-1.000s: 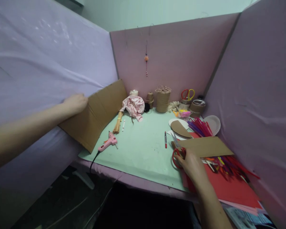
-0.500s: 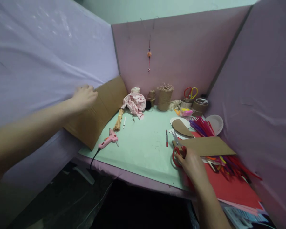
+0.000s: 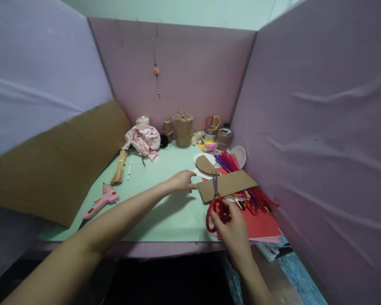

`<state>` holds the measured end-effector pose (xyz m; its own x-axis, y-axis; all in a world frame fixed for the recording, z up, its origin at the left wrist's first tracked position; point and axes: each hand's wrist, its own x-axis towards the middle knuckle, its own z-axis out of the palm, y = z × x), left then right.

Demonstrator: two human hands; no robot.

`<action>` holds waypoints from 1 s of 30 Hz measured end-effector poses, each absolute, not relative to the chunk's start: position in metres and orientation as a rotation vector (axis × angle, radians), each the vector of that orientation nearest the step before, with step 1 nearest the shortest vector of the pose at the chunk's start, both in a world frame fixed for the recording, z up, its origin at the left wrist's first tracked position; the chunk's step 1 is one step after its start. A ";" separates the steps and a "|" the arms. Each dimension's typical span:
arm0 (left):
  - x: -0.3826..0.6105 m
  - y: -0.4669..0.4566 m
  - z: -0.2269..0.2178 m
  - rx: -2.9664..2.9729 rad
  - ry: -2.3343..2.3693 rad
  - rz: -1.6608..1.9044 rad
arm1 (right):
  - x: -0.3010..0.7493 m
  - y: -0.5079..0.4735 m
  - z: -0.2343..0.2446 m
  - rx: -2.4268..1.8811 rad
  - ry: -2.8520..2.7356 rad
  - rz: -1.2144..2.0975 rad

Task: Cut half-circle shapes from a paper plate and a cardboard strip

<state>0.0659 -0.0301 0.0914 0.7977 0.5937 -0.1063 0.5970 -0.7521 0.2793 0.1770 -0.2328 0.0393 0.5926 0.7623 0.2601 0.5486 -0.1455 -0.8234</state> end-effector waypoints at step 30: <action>-0.023 -0.013 0.129 2.305 0.606 0.381 | 0.195 -0.216 0.072 -1.428 -0.687 0.564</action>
